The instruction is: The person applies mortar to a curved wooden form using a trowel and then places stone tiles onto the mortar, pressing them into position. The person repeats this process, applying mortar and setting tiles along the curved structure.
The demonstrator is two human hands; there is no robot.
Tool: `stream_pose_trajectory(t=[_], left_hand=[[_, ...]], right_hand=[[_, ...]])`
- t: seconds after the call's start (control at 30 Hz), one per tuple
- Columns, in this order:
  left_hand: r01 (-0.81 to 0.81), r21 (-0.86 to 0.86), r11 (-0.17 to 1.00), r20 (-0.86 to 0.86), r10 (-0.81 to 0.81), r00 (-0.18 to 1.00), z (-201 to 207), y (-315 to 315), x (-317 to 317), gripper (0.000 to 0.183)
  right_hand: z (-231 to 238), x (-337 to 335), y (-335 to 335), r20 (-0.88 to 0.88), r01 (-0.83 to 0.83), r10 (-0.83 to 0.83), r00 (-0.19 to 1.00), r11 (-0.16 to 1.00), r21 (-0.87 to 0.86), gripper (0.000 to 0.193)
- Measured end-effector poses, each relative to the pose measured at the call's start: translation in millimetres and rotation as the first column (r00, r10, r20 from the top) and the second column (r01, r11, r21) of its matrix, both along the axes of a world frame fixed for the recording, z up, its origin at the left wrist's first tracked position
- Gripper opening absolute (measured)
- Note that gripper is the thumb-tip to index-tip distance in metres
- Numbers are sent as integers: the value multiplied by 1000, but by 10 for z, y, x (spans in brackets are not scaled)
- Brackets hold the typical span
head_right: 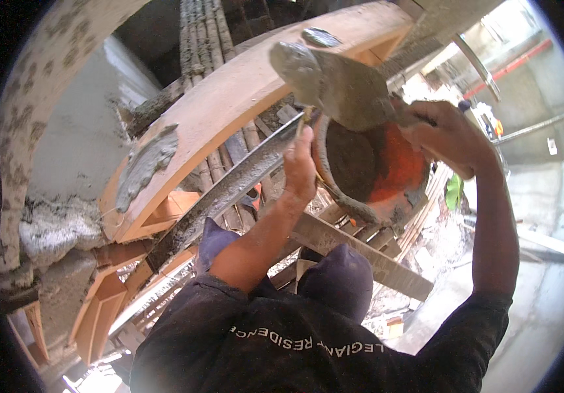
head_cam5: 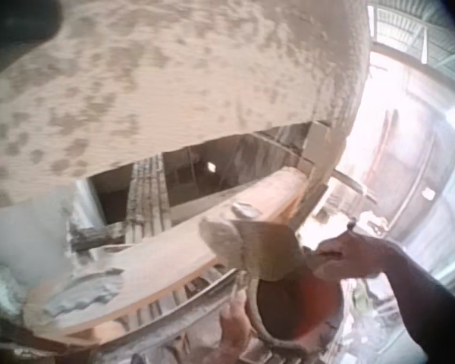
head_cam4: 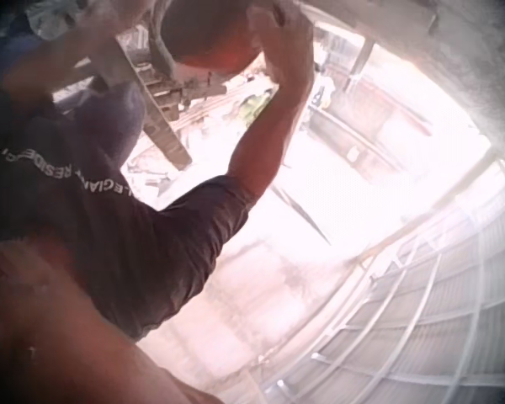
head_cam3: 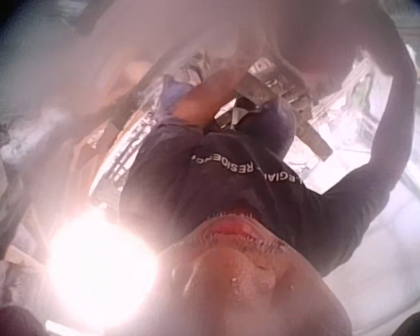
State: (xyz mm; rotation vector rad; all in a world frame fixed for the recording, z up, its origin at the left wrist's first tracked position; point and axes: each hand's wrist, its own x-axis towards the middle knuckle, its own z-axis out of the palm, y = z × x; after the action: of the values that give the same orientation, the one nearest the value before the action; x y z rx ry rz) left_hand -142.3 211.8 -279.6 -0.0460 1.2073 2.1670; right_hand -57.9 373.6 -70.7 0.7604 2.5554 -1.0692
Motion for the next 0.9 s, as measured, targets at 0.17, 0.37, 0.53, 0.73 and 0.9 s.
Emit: stream_pose_trajectory(t=[0.17,0.37,0.53,0.73,0.9], left_hand=[[-119,64,991,-83,124,989,-12,88,96,38],[-103,-189,977,-290,45,956,-228,80,109,39],[-83,-236,968,-332,0,943,-253,64,115,42],[-16,-346,938,-308,-98,946,-233,24,128,43],[-8,-285,958,-304,-82,949,-115,-36,170,43]], right_hand=[[-175,-734,-316,-195,-258,576,794,609,750,30],[-245,-864,-621,-148,-236,569,809,545,805,26],[37,-866,-691,-16,-323,488,873,603,729,26],[360,-1081,-1052,106,-443,437,893,814,377,28],[42,-903,-774,53,-400,445,894,739,543,33]])
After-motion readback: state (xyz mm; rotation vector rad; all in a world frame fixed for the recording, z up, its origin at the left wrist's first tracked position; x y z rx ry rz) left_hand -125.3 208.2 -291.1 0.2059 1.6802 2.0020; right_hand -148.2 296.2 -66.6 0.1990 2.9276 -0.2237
